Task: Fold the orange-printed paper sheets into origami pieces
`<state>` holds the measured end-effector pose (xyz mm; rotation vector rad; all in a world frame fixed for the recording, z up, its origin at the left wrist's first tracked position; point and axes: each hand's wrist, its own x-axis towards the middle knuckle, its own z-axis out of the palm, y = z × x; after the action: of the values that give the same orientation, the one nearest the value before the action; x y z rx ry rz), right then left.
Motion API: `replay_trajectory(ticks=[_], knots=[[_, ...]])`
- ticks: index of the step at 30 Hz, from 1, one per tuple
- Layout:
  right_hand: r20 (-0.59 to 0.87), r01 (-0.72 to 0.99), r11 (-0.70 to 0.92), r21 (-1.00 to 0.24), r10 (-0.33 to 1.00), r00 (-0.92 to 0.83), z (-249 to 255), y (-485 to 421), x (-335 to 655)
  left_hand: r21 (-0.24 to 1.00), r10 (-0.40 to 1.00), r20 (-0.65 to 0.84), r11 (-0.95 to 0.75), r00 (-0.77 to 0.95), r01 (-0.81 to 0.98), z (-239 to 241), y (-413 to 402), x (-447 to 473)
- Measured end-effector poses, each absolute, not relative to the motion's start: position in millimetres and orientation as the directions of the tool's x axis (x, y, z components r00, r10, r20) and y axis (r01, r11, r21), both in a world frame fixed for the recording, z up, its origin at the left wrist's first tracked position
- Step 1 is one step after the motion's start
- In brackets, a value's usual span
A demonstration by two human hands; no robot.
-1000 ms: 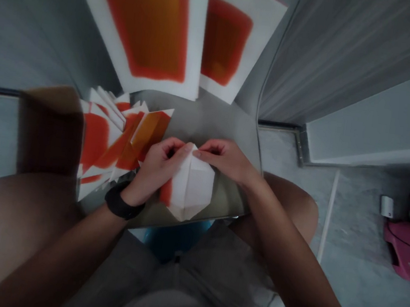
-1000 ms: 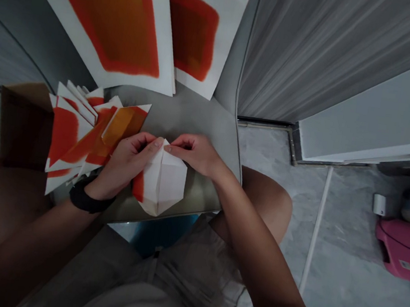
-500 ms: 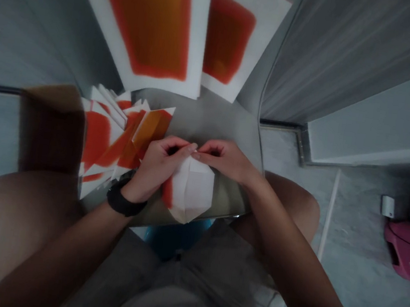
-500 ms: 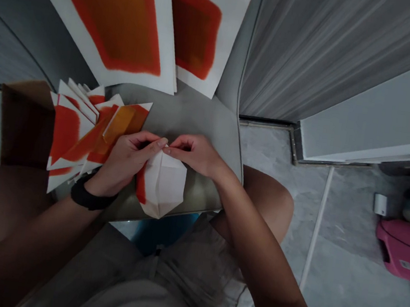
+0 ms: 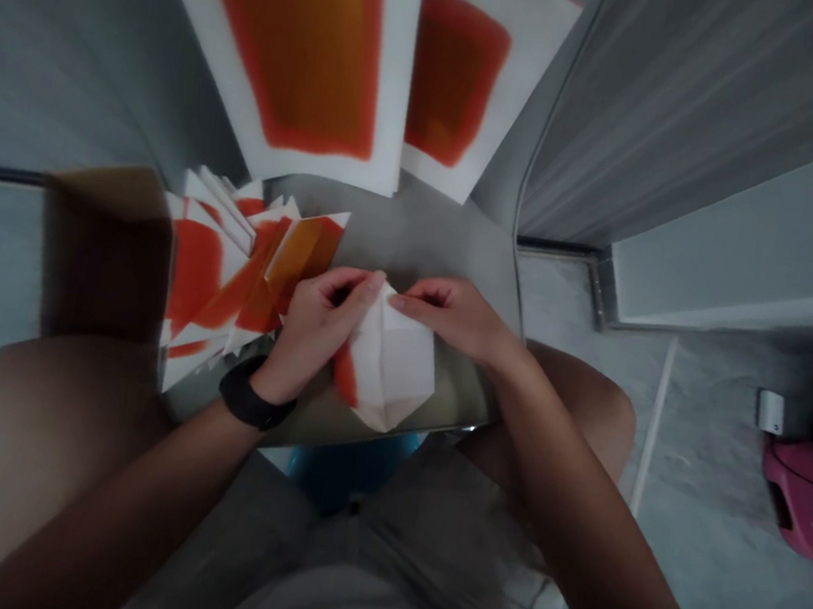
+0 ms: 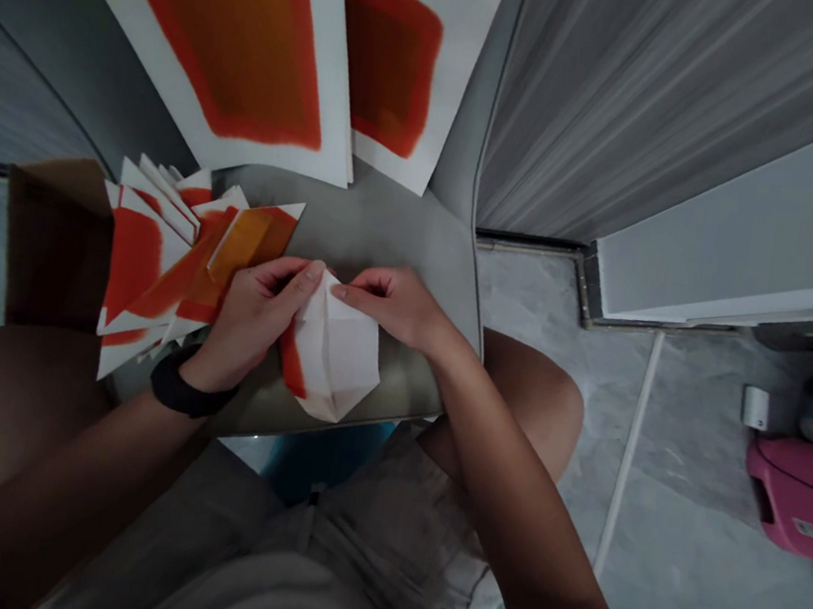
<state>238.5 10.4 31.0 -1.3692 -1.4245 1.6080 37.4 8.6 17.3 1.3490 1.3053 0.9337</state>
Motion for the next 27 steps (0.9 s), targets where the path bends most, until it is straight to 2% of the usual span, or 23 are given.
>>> replay_trajectory(ticks=[5,11,13,15,17,20,23,27], knots=[[-0.311,0.223,-0.251,-0.942,0.9,-0.304,34.5,10.3,244.1,0.972,0.98,-0.13,0.097,0.149,0.213,13.7,9.3,32.5],[-0.27,0.227,-0.206,-0.952,0.914,-0.302,29.8,13.3,244.8,0.963,0.99,-0.043,0.005,0.133,0.271,13.0,5.6,33.8],[-0.203,0.222,-0.159,-0.962,0.96,-0.192,25.6,9.6,246.4,0.956,0.993,-0.014,-0.022,0.121,0.293,13.9,3.5,36.1],[-0.077,0.248,-0.08,-0.965,0.997,0.022,21.7,-2.6,250.4,0.951,0.993,0.003,-0.039,0.118,0.306,15.0,1.3,37.9],[0.052,0.308,-0.027,-0.951,0.968,0.245,18.6,-25.3,255.8,0.946,0.993,0.017,-0.053,0.115,0.321,15.9,-1.8,37.6],[0.109,0.331,-0.068,-0.941,0.866,0.488,13.4,-74.2,260.9,0.925,0.996,0.032,-0.063,0.089,0.375,15.5,-10.2,30.8],[0.106,0.342,-0.1,-0.934,0.839,0.534,4.7,-122.1,258.2,0.901,0.999,0.026,-0.041,0.041,0.431,12.8,-25.6,17.4],[0.157,0.476,-0.063,-0.877,0.899,0.408,-6.9,-154.3,248.1,0.923,0.998,-0.024,0.046,-0.062,0.383,8.5,-55.1,-0.5]])
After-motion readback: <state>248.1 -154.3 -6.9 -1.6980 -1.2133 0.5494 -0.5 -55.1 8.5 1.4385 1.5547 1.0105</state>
